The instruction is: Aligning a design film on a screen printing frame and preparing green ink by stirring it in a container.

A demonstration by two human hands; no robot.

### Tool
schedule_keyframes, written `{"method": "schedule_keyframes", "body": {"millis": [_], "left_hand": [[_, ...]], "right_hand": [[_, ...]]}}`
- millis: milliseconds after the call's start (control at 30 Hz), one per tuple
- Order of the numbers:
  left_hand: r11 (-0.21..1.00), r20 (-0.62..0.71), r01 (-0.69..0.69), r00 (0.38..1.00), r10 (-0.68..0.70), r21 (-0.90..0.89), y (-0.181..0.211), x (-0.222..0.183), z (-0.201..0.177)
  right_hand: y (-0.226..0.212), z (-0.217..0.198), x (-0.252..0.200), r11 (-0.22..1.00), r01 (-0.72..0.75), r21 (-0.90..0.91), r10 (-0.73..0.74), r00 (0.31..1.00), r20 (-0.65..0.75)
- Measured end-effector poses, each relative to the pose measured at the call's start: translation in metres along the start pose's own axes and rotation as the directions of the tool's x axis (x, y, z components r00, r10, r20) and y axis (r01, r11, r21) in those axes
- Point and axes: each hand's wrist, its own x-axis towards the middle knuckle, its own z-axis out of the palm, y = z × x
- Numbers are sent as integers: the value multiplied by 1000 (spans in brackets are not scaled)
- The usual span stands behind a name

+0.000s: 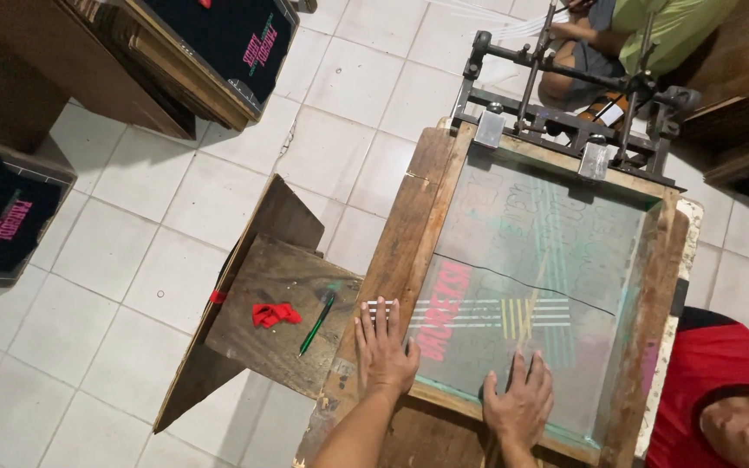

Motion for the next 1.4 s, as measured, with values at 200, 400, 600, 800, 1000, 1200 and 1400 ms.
{"method": "schedule_keyframes", "body": {"millis": [200,400,600,800,1000,1200,1400], "left_hand": [[979,-66,1,998,12,204,0,-1,4],[995,-35,-3,999,6,96,-2,-2,11],[988,-50,7,999,1,156,1,-1,4],[974,-64,7,998,8,228,1,-1,3],[999,-15,-5,1000,6,50,0,-1,2],[995,-42,27,999,-31,-95,-2,-2,11],[984,-43,42,998,-50,-172,2,-3,11]], "right_hand": [[4,7,-1,1000,30,1,-30,998,-64],[1,2,-1,1000,20,-2,-20,999,-35],[0,2,0,1000,-1,7,1,1000,-23],[0,0,0,1000,-2,10,2,1000,-7],[4,7,-1,1000,13,23,-12,999,-36],[1,7,0,995,95,11,-91,980,-180],[0,-9,3,998,51,32,-50,999,-12]]}}
